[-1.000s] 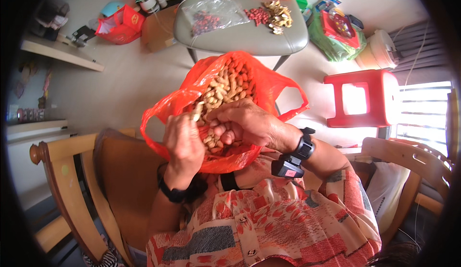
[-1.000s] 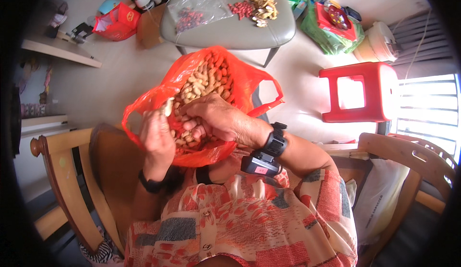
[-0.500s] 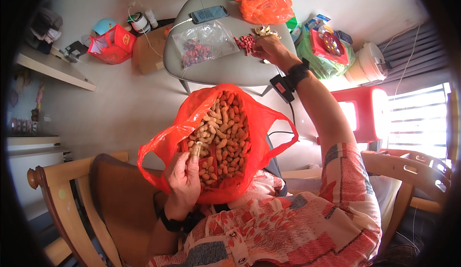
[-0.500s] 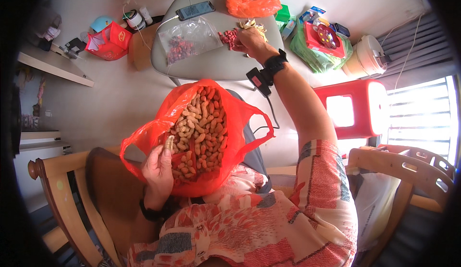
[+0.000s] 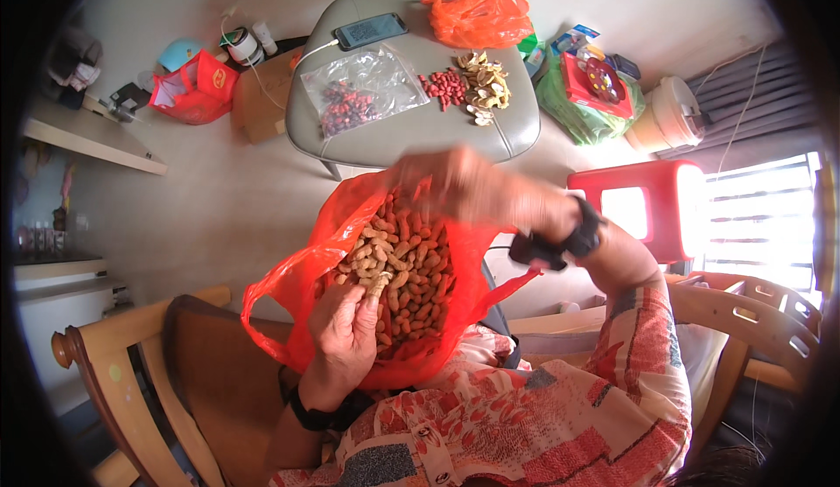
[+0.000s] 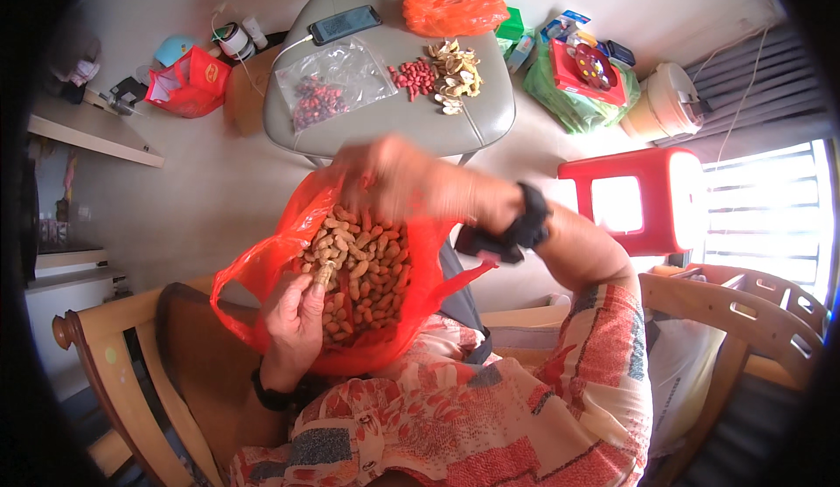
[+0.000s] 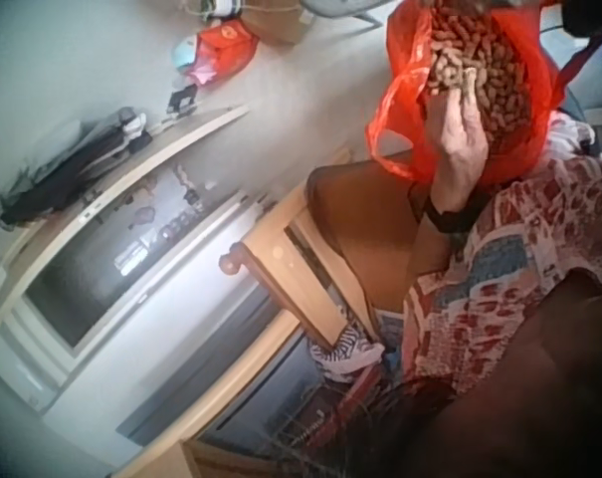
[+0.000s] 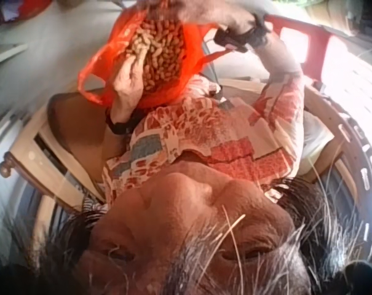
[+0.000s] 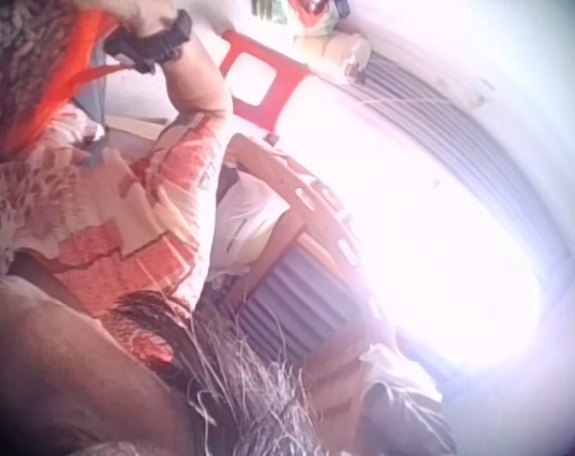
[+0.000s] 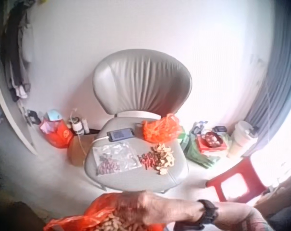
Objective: The person takes whole peanuts out of a large red plastic bag, shells them by hand, sorts the peanut kernels into smaller containers, and discards the empty shells onto a nearby chair surface.
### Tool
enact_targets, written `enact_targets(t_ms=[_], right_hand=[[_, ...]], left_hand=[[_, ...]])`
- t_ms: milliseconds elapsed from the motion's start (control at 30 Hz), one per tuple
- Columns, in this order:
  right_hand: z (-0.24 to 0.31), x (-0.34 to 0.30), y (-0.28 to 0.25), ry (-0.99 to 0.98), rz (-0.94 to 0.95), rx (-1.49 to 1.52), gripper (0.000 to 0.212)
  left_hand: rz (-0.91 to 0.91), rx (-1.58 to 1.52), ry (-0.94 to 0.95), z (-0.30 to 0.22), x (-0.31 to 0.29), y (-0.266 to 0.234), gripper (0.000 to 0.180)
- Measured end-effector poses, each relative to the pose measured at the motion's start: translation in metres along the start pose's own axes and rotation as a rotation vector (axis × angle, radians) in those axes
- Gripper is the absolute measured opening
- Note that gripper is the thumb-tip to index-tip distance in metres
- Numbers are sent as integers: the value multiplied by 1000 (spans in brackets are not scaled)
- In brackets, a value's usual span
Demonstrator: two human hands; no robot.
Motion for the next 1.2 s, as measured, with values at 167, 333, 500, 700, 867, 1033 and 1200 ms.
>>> enact_targets(t_ms=[167,333,500,700,867,1033,1200], right_hand=[[46,-28,59,-161,123,-133,26],[43,-29,25,-280,-57,-207,25],[-84,-26,-113,91,-625,-724,8],[-200,-44,-190,595,-819,-784,19],[-207,-51,-195,602,-683,-847,33],[-76,-37,-128,233,-584,-554,24],[25,-53,-2,6,-325,-325,14]], left_hand=[[65,17,183,-31,22,11,18],[74,44,148,-33,17,7,22],[87,278,210,-43,2,-12,24],[-35,494,198,-43,-14,-31,18],[-68,626,246,-46,-18,-42,18],[-54,665,237,-42,-22,-44,19],[135,635,272,-43,-23,-16,24]])
Point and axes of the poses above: each hand's wrist, its own x-axis towards the middle knuckle, its own y-axis out of the palm, z = x × y, the point moved 9 cm from there along x, towards the middle knuckle, and after that the axes turned 1 degree about z, right-handed, at the moved point
